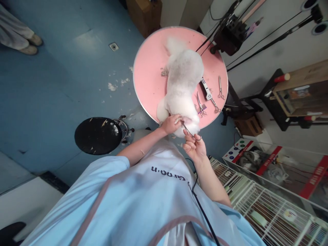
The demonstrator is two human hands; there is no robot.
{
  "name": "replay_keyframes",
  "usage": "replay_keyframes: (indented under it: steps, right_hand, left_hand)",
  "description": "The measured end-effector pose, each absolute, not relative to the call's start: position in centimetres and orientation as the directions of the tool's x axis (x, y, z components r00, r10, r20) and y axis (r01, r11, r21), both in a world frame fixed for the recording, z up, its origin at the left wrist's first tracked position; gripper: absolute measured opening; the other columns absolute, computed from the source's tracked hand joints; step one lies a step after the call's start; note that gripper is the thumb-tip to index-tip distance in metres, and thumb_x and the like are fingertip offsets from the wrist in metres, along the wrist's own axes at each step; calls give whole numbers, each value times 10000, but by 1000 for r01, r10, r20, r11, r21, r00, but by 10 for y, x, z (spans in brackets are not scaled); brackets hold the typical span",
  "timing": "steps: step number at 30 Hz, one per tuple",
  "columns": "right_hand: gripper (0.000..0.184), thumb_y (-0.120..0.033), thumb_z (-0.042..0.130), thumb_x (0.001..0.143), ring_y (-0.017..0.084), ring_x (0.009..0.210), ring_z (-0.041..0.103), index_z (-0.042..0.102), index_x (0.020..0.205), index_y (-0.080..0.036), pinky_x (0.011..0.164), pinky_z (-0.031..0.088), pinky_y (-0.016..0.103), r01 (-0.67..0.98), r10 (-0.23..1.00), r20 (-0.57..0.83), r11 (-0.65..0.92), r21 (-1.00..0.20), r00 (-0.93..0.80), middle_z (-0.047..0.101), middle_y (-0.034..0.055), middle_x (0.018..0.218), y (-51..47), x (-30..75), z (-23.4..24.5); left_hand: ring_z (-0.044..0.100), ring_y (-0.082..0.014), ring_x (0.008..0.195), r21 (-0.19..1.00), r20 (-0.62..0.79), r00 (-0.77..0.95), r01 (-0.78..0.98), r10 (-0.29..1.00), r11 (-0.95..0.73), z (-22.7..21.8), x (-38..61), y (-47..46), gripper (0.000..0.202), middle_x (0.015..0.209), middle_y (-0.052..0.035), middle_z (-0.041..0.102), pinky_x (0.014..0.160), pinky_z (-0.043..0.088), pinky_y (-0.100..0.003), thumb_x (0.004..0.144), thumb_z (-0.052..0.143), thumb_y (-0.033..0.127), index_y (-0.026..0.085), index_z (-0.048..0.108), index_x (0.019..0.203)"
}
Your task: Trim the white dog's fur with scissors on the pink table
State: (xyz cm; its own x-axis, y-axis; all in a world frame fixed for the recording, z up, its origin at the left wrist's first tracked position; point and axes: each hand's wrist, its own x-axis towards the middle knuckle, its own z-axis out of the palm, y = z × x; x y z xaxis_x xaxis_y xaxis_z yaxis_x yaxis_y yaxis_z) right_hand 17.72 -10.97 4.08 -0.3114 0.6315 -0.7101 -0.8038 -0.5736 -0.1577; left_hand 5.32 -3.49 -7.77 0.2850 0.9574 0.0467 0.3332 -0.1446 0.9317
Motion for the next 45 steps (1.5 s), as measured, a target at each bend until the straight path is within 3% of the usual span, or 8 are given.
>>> replay_keyframes:
  steps: [7,12,15,20,24,28,36,45]
  right_hand:
    - [314,-282,495,823,37,366,125,563,1106,-163,390,256,200,-763,652,-708,-594,-255,-271,313,-105,546,-118,177,49]
    - [392,-450,479,797,49,436,243,580,1017,-141,549,408,255,-730,601,-714,-658,-184,-361,376,-74,606,-110,170,53]
    - [331,-383,493,805,44,439,254,569,1021,-143,558,412,240,-760,617,-714,-623,-186,-331,388,-76,619,-106,164,49]
    - [289,-228,500,823,31,377,162,540,1104,-175,425,282,190,-792,679,-684,-558,-247,-266,332,-105,558,-113,167,47]
    - [292,-311,518,813,31,372,118,568,1056,-156,407,256,200,-772,670,-690,-581,-256,-275,303,-110,534,-117,172,51]
    - [404,-481,480,798,35,401,159,591,966,-131,463,333,229,-735,628,-711,-636,-235,-316,331,-90,568,-112,169,51]
    - [280,-322,509,826,45,384,93,592,1038,-159,388,231,205,-703,678,-700,-610,-365,-224,280,-104,540,-116,174,48]
    - [294,-407,532,773,47,393,191,608,942,-179,447,300,230,-585,589,-753,-734,-345,-294,369,-84,541,-114,184,54]
  left_hand:
    - [613,-174,966,930,30,293,341,956,-134,-76,50,-33,282,1009,-60,667,890,476,-279,758,493,113,145,599,1018]
    - [599,-178,1020,925,34,299,352,954,-143,-76,50,-34,333,1071,-78,654,925,460,-278,763,479,94,123,580,1079]
    - [596,-174,1035,928,12,283,355,959,-117,-75,52,-35,323,1090,-76,651,931,457,-273,787,480,121,128,579,1094]
    - [609,-175,1003,928,8,268,356,963,-107,-74,53,-36,293,1063,-74,660,906,470,-275,799,483,145,130,593,1070]
    - [604,-179,1015,926,10,281,359,960,-115,-72,53,-36,327,1076,-77,656,924,465,-287,779,482,116,130,587,1089]
    - [606,-180,1010,926,14,285,359,959,-120,-70,54,-36,322,1073,-84,657,915,471,-286,788,479,123,124,588,1091]
    - [605,-177,994,913,58,279,375,958,-164,-71,57,-36,313,1062,-75,661,919,469,-287,782,493,147,136,610,1073]
    - [623,-173,889,880,124,309,405,943,-248,-70,57,-33,286,974,-73,682,846,491,-278,820,506,239,143,642,1052]
